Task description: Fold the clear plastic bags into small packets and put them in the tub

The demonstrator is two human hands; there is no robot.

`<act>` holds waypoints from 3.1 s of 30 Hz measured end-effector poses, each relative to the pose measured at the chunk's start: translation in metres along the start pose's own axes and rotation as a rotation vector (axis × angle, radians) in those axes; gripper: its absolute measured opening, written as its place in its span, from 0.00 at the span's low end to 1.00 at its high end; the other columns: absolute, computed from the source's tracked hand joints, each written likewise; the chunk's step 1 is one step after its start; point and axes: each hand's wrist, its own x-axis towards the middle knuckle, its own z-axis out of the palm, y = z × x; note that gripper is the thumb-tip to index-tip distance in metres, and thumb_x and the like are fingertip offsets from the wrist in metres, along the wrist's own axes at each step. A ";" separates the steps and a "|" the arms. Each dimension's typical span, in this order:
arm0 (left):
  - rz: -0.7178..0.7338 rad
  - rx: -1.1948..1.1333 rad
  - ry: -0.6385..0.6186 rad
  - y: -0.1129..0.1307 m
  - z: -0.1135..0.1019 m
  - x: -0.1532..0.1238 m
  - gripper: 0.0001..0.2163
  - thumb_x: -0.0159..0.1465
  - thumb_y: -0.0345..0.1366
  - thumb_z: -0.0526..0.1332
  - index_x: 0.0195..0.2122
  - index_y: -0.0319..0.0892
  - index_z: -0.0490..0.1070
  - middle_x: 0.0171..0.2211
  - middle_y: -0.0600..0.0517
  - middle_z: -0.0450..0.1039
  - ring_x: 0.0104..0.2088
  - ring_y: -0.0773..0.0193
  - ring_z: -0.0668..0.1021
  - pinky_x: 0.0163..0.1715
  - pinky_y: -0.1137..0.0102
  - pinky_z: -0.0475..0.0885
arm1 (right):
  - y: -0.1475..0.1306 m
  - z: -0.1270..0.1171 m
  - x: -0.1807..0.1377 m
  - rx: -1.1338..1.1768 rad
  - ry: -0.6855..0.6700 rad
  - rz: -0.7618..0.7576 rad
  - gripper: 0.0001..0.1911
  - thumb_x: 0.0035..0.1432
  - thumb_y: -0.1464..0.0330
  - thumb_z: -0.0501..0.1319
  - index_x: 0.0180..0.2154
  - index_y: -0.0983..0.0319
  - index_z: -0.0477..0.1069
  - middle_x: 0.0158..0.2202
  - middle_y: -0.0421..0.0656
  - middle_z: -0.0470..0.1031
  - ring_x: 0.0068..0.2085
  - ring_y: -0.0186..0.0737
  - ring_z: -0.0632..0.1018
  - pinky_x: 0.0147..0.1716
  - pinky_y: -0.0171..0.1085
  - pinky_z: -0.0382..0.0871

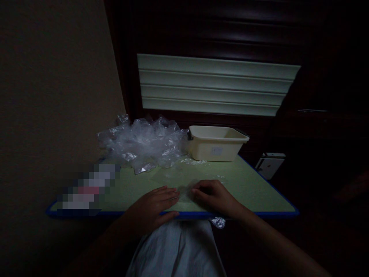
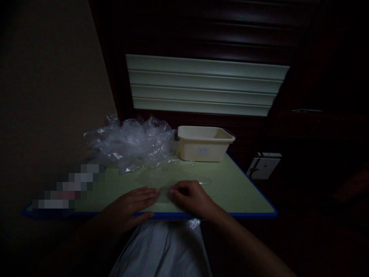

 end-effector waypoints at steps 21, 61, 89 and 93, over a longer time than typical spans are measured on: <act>0.022 0.002 -0.003 -0.002 0.002 0.000 0.18 0.73 0.45 0.49 0.55 0.42 0.67 0.56 0.44 0.69 0.58 0.57 0.70 0.61 0.54 0.58 | 0.002 0.001 0.000 -0.133 0.131 -0.005 0.18 0.58 0.65 0.60 0.49 0.64 0.66 0.27 0.39 0.74 0.26 0.36 0.74 0.26 0.34 0.67; -0.067 -0.083 -0.045 0.000 -0.006 0.004 0.13 0.67 0.40 0.60 0.51 0.41 0.70 0.58 0.43 0.66 0.60 0.52 0.66 0.60 0.53 0.60 | -0.001 -0.040 -0.028 -0.600 -0.286 -0.166 0.33 0.64 0.53 0.54 0.62 0.67 0.61 0.64 0.58 0.59 0.64 0.56 0.61 0.61 0.59 0.52; -0.072 -0.050 0.097 -0.002 0.000 0.001 0.15 0.65 0.42 0.63 0.49 0.42 0.68 0.57 0.41 0.64 0.58 0.49 0.66 0.55 0.51 0.65 | -0.005 -0.028 -0.007 -0.487 -0.137 -0.376 0.18 0.53 0.76 0.55 0.43 0.69 0.77 0.45 0.54 0.77 0.47 0.48 0.76 0.48 0.49 0.70; -0.069 -0.035 0.112 -0.002 0.000 0.001 0.15 0.64 0.42 0.63 0.48 0.41 0.69 0.58 0.40 0.63 0.59 0.48 0.65 0.55 0.52 0.65 | -0.003 -0.022 -0.008 -0.484 -0.120 -0.381 0.15 0.58 0.73 0.55 0.44 0.70 0.76 0.44 0.56 0.76 0.46 0.49 0.76 0.46 0.48 0.71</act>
